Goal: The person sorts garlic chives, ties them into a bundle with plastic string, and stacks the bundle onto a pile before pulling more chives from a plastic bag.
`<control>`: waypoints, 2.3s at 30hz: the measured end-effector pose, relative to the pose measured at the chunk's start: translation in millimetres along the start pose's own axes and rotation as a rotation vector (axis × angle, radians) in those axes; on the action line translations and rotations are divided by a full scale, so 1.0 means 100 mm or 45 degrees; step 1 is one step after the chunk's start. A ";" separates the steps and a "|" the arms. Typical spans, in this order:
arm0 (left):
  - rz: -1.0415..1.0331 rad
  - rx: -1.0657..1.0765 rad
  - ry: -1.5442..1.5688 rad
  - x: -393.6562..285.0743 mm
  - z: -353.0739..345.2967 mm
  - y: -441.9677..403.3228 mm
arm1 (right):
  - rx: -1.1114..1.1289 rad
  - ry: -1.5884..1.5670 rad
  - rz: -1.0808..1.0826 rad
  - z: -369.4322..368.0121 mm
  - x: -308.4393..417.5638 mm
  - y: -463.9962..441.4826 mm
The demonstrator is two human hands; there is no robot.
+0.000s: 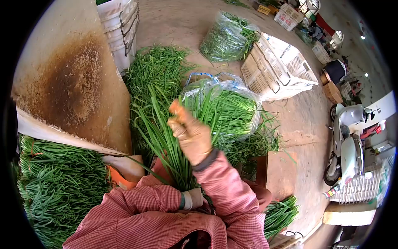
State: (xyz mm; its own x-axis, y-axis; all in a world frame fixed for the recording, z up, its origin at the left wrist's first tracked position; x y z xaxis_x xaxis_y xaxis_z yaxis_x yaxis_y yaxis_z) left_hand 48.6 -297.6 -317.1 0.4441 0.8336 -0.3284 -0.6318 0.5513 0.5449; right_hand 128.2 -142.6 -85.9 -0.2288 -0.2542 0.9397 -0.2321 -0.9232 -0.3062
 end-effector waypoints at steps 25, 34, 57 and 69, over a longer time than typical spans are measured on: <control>-0.143 0.105 0.069 -0.11 0.38 -0.22 | 1.321 2.079 0.277 -0.15 0.27 -1.35; -0.201 0.050 0.108 -0.08 0.44 -0.18 | 0.550 0.811 -0.044 0.11 -0.34 -1.70; -0.210 -0.015 0.145 -0.16 0.61 -0.10 | 0.323 0.734 -0.280 0.10 -0.09 -1.91; -0.203 -0.023 0.178 -0.20 0.56 -0.03 | 0.944 2.091 -0.661 -0.73 -0.99 -1.31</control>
State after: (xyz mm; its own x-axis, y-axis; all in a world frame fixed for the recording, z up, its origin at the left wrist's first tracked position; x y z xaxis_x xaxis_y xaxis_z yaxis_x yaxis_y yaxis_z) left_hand 76.8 -317.6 -268.9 0.4476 0.7318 -0.5140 -0.5725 0.6760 0.4639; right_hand 111.8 24.4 -150.4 -0.9454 0.1346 -0.2968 -0.2667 -0.8429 0.4672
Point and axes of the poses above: each hand's wrist, its own y-axis away from the middle knuckle, its own z-axis out of the back of the hand, x = y × z, the point moved 1 cm from there along -y, towards the middle knuckle, and after that the axes turned 9 degrees about x, right-handed, at the moved point
